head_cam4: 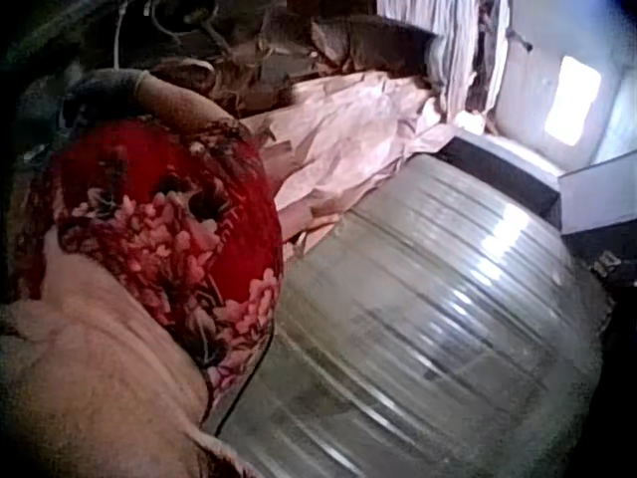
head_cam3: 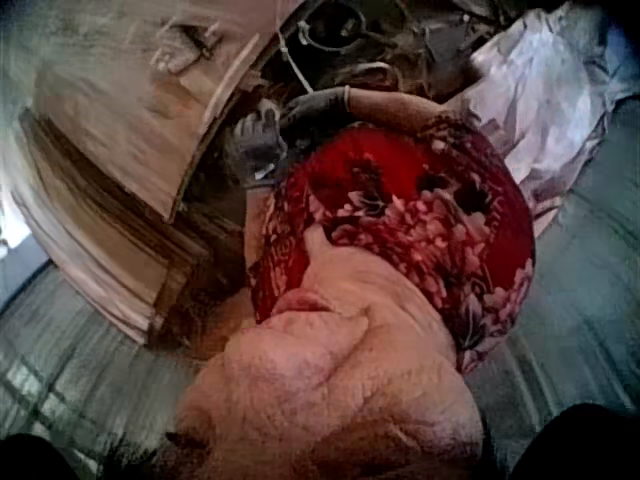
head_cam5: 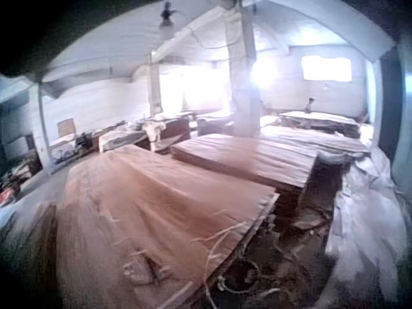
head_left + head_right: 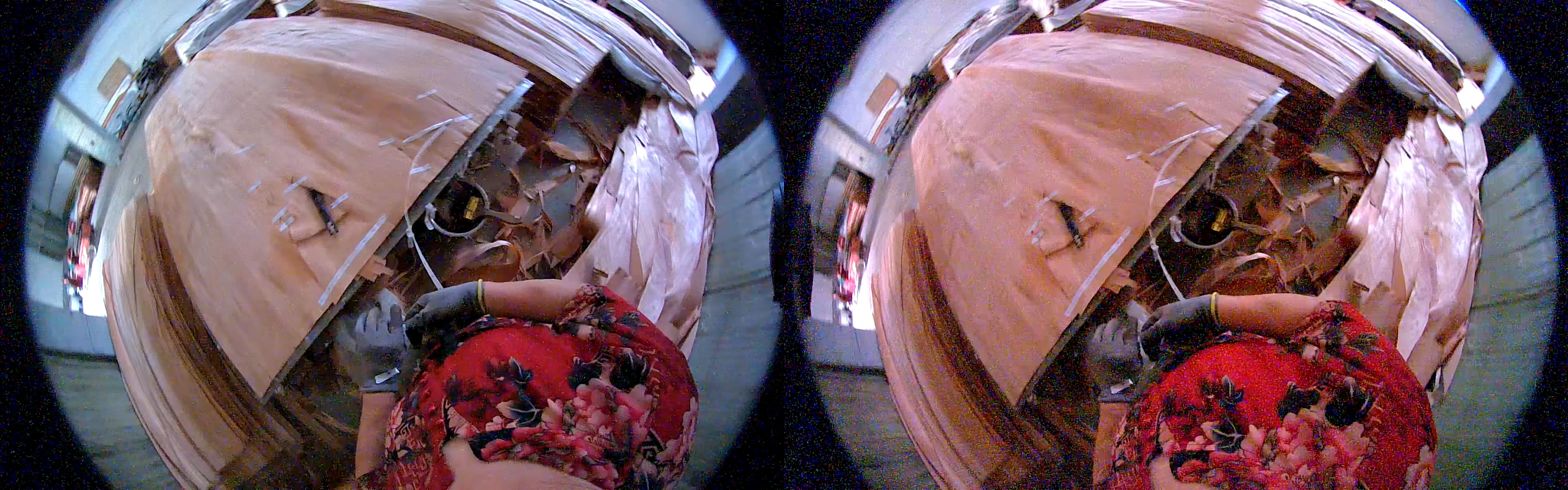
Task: The person applies thin sheets of wood veneer to a large wooden surface. They smooth the veneer with their gloved hands, use a utility knife to trim excess material, and secure the veneer with white clips. The person works methodically across the surface, handling the veneer sheets and tools with precision.
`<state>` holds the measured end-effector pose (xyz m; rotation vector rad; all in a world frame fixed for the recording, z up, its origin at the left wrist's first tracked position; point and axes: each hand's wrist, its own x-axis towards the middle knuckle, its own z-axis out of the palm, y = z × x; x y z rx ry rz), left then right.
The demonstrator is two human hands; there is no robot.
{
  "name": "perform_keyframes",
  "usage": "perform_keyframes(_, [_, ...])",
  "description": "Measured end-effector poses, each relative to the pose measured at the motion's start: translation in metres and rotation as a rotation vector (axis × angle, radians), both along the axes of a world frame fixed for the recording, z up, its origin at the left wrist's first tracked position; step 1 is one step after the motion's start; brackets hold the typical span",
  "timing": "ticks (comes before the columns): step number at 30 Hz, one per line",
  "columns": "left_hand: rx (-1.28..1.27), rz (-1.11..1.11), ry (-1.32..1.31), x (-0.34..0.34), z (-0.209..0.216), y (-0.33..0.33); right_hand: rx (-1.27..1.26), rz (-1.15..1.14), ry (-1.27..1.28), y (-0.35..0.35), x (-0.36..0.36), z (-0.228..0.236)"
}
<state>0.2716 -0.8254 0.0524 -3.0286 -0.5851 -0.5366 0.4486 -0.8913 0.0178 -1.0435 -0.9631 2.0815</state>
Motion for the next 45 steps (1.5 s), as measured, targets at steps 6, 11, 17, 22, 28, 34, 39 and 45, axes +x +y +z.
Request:
perform_keyframes(6, [-0.035, 0.012, 0.016, 0.009, -0.012, -0.007, 0.468, -0.117, -0.697, -0.003, 0.003, -0.017])
perform_keyframes(11, [-0.069, 0.003, 0.085, 0.003, -0.039, -0.004, 0.568, -0.552, -0.682, -0.008, 0.004, 0.001])
perform_keyframes(17, [-0.327, -0.013, 0.21, -0.005, -0.049, 0.012, 0.26, -0.455, -0.232, -0.016, 0.05, -0.007])
perform_keyframes(22, [-1.155, 0.131, -0.019, 0.019, -0.016, 0.029, 0.833, -0.176, -0.793, -0.018, 0.035, 0.015])
perform_keyframes(28, [-1.375, 0.193, -0.252, 0.037, 0.009, 0.005, 0.596, -0.47, -0.724, -0.038, 0.076, 0.016])
perform_keyframes(34, [-1.757, 0.366, -0.365, 0.053, -0.005, 0.009, 0.625, -0.501, -0.673, -0.026, 0.111, 0.03])
perform_keyframes(39, [-0.377, 0.046, 0.066, 0.13, 0.006, 0.029, 0.49, -0.148, -0.758, -0.023, 0.131, 0.032])
perform_keyframes(45, [-1.188, 0.271, -0.235, 0.135, 0.023, 0.024, 0.553, -0.363, -0.636, -0.026, 0.154, 0.004])
